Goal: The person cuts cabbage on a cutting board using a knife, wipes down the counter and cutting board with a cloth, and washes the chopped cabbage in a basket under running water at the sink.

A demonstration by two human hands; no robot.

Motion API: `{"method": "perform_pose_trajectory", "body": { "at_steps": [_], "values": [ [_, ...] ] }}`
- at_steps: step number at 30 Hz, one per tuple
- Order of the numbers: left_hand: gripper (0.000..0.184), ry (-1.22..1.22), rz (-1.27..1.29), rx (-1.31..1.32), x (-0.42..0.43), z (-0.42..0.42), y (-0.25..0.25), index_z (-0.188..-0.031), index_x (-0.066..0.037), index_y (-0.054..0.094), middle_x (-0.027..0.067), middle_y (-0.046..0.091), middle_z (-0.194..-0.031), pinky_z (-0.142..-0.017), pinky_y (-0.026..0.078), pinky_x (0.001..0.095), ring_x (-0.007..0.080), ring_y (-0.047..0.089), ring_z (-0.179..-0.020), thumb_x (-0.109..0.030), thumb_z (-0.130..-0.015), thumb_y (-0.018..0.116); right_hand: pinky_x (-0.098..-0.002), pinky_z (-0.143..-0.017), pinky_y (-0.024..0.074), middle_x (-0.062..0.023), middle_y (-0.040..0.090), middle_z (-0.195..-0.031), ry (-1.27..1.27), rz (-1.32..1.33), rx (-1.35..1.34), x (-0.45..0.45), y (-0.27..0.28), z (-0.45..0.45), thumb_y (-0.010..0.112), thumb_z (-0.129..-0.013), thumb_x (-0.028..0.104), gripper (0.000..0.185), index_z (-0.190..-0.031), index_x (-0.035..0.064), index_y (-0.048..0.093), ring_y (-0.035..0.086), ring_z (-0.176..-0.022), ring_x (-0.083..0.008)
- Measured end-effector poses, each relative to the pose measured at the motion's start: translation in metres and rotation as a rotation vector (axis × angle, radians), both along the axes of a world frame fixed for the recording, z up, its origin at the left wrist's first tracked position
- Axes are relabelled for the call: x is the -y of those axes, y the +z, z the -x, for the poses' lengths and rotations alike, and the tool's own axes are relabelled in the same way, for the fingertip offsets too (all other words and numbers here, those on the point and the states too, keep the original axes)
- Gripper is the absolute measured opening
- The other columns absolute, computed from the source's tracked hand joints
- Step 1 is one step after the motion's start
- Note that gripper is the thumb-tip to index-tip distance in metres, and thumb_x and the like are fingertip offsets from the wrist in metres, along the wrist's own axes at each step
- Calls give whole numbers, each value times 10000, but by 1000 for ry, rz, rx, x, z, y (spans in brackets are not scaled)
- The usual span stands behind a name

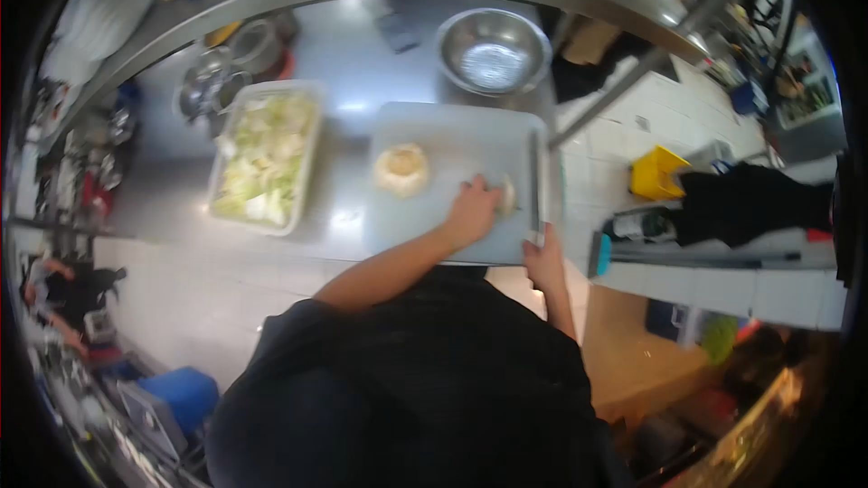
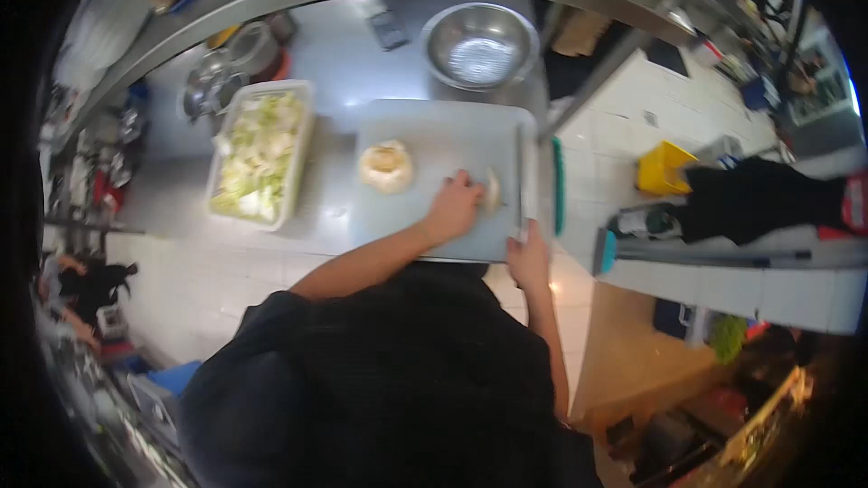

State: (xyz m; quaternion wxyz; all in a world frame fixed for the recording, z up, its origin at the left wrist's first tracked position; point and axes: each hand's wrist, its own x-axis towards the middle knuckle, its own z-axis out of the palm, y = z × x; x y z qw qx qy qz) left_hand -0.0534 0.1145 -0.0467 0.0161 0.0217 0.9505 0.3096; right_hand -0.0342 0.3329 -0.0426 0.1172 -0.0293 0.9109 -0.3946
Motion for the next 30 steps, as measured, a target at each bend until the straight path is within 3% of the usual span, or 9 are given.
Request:
{"method": "perform_pose_trajectory", "body": {
  "at_steps": [1,3,12,15,18,22,25,28,30],
  "values": [
    [230,-5,27,-83,3,-5,-8,-1066,-46,602,195,516,-1133,-855,531,517,436,548,-1012,-73,-840,563,-506,-821,515,-319,673,-994,-34,22,71,2,5,0,645,-876,90,448,-1288,-8,499,659,-965,-487],
    [241,-59,50,-256,11,-19,-13,-1087,-54,590,187,520,-1130,-845,545,496,406,564,-1016,-56,-850,543,-508,-850,509,-318,667,-1036,-48,57,220,11,29,3,647,-874,86,440,-1280,-7,504,652,-992,-485],
    [210,-284,28,-104,31,-35,-11,-1038,-48,571,171,572,-1093,-820,544,471,377,621,-944,-98,-839,616,-508,-866,504,-324,663,-1033,47,22,106,4,29,5,646,-871,86,460,-1293,-17,495,641,-1004,-502],
    [130,59,-413,-238,48,-37,-17,-981,-33,595,179,598,-930,-788,506,473,389,607,-939,-116,-889,634,-510,-866,507,-338,658,-1035,25,23,106,5,36,4,648,-870,93,482,-1307,-27,485,635,-1011,-507],
    [145,514,-428,-302,116,-58,35,-1014,-25,643,157,632,-889,-781,505,400,303,641,-877,-82,-881,643,-517,-863,506,-339,657,-1027,-12,26,136,8,41,3,647,-872,105,485,-1307,-32,482,634,-1012,-505],
    [232,1028,21,-757,271,-102,88,-1028,27,690,147,687,-883,-773,500,382,272,633,-823,-180,-959,610,-520,-869,503,-339,653,-1035,-4,3,129,13,49,1,639,-882,119,471,-1301,-30,485,636,-1017,-495],
    [267,1031,467,-228,362,-142,74,-1112,29,680,195,692,-1025,-887,496,441,366,642,-995,-163,-945,598,-525,-867,502,-334,656,-1018,15,-17,124,12,49,1,634,-888,121,459,-1297,-28,487,637,-1002,-496],
    [321,1246,758,-297,296,-124,91,-1197,28,647,205,669,-1128,-957,481,466,397,614,-1085,-134,-921,617,-535,-857,500,-335,658,-988,27,-9,150,11,55,4,638,-884,127,451,-1276,-36,486,636,-976,-504],
    [351,1051,618,-462,273,-100,83,-1224,24,632,205,654,-1163,-971,477,469,396,603,-1104,-126,-906,624,-541,-852,498,-337,657,-981,18,10,159,10,53,7,639,-881,128,435,-1255,-37,488,635,-969,-506]
  ]
}}
